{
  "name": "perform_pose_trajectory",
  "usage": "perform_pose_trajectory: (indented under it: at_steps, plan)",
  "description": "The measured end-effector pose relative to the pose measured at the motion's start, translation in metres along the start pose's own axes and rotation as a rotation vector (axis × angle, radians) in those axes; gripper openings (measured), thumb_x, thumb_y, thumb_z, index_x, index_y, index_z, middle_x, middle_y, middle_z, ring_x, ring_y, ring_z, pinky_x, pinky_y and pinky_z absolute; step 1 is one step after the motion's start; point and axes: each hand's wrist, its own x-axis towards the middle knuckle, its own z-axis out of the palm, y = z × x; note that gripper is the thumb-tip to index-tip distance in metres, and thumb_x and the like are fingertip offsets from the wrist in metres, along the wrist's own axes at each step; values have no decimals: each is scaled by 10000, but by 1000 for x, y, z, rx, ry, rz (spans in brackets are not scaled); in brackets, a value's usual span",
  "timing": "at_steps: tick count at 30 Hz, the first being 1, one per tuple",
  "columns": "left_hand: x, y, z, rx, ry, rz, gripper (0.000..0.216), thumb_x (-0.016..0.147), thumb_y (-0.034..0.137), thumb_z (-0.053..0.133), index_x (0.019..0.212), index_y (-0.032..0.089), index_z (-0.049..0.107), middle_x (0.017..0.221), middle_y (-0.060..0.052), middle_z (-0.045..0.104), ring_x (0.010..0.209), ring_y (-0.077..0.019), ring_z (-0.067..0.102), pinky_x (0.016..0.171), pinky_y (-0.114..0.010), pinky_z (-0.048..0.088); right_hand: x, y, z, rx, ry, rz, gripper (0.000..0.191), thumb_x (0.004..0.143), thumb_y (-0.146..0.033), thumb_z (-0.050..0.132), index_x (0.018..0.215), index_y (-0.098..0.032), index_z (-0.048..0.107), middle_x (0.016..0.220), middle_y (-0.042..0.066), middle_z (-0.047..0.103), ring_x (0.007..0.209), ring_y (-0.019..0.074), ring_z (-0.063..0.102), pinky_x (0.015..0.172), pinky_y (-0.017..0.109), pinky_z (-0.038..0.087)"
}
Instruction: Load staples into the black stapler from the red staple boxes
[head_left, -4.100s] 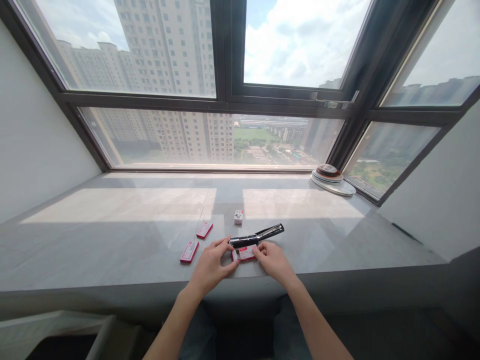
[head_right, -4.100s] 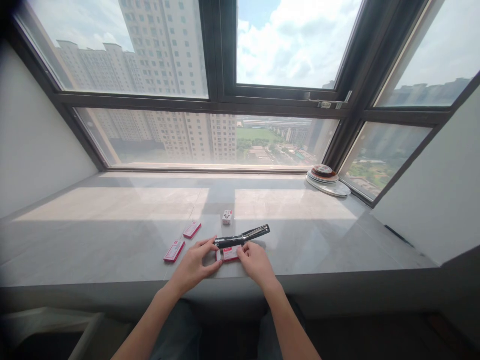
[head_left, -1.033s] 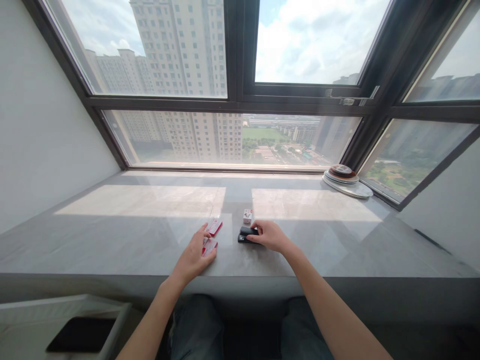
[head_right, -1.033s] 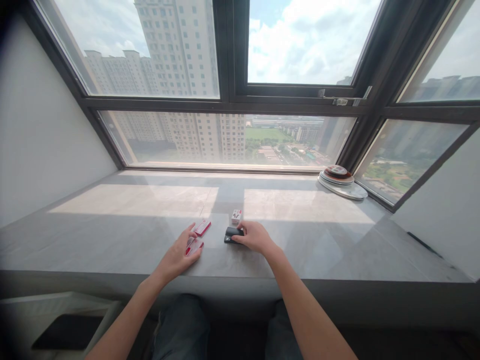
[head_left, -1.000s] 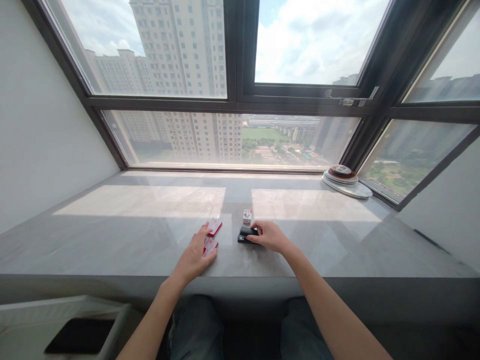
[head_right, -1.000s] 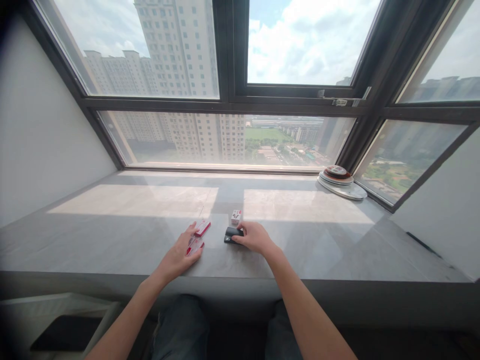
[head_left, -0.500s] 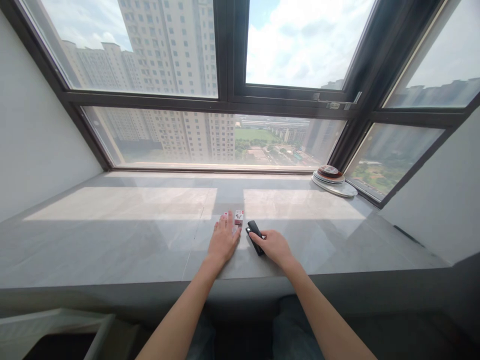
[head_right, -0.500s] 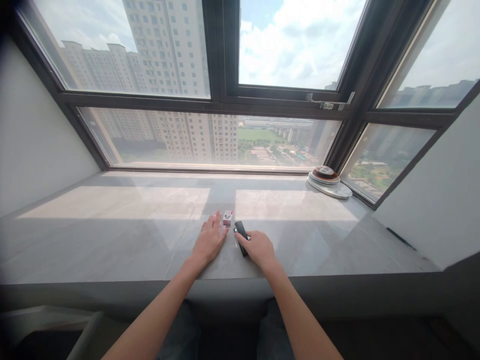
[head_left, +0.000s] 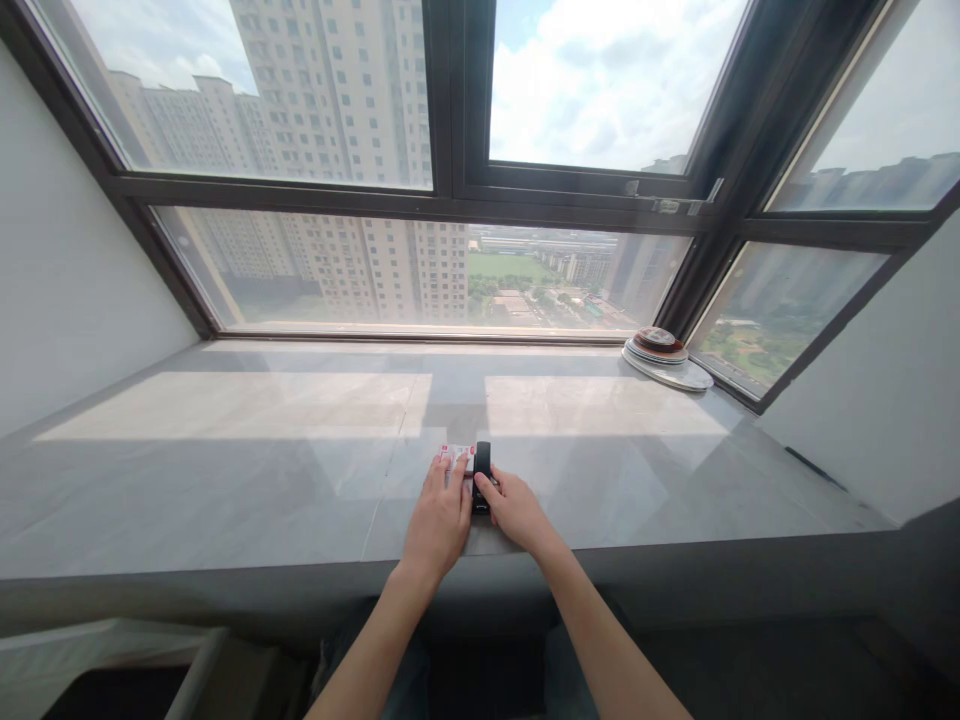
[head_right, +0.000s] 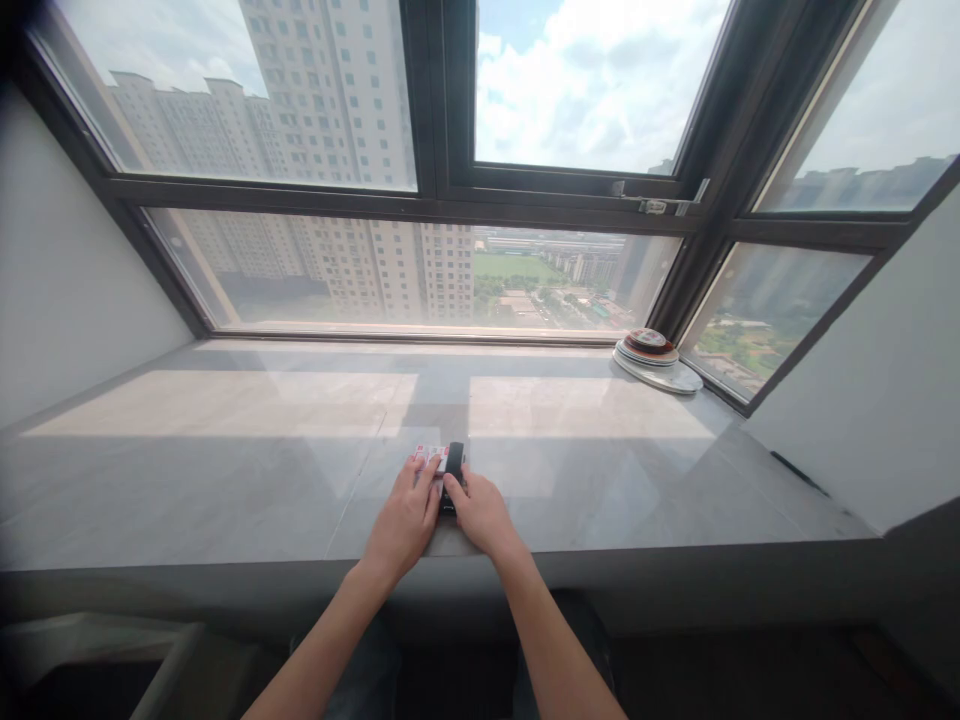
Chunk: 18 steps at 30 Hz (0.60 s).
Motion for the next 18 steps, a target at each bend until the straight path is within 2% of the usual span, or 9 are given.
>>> perform_pose_trajectory:
  at_steps: [2, 5, 11, 14, 18]
  plan:
    - [-11, -12, -15, 21, 11, -9, 509, 1027, 271, 368, 1535, 264, 341, 1525, -135, 400, 1490, -299, 291, 1187, -546, 329, 2, -12, 21, 32, -39, -24, 443, 1033, -540, 367, 1110, -200, 642, 571, -4, 624, 616, 192, 627, 639, 266, 408]
    - [-21, -48, -41, 49, -1, 11, 507, 1024, 241, 337, 1531, 263, 346, 1520, -118, 416, 1486, -292, 299, 1201, -550, 316, 10, -33, 56, 62, -120, -57, 445, 1036, -538, 368, 1200, -200, 607, 613, 3, 652, 661, 200, 647, 654, 271, 417]
    - [-24, -134, -80, 92, -8, -32, 494, 1021, 245, 292, 1505, 256, 390, 1528, -81, 424, 1475, -259, 320, 1215, -521, 311, 40, -75, 122, -66, -113, -69, 478, 1022, -547, 397, 1323, -196, 521, 968, 84, 735, 924, 249, 667, 749, 302, 426]
    - [-21, -157, -86, 108, 3, -47, 483, 1015, 261, 296, 1480, 253, 429, 1470, -80, 487, 1447, -258, 360, 1202, -511, 321, 53, -84, 138, -98, -116, -89, 499, 1021, -558, 386, 1336, -191, 510, 998, 93, 734, 950, 264, 666, 757, 309, 427]
    - [-17, -168, -86, 113, 34, -56, 470, 1013, 278, 305, 1456, 244, 458, 1416, -87, 525, 1407, -261, 402, 1180, -490, 340, 60, -88, 142, -89, -118, -93, 507, 1027, -544, 378, 1366, -189, 502, 1013, 101, 735, 989, 271, 663, 780, 316, 436]
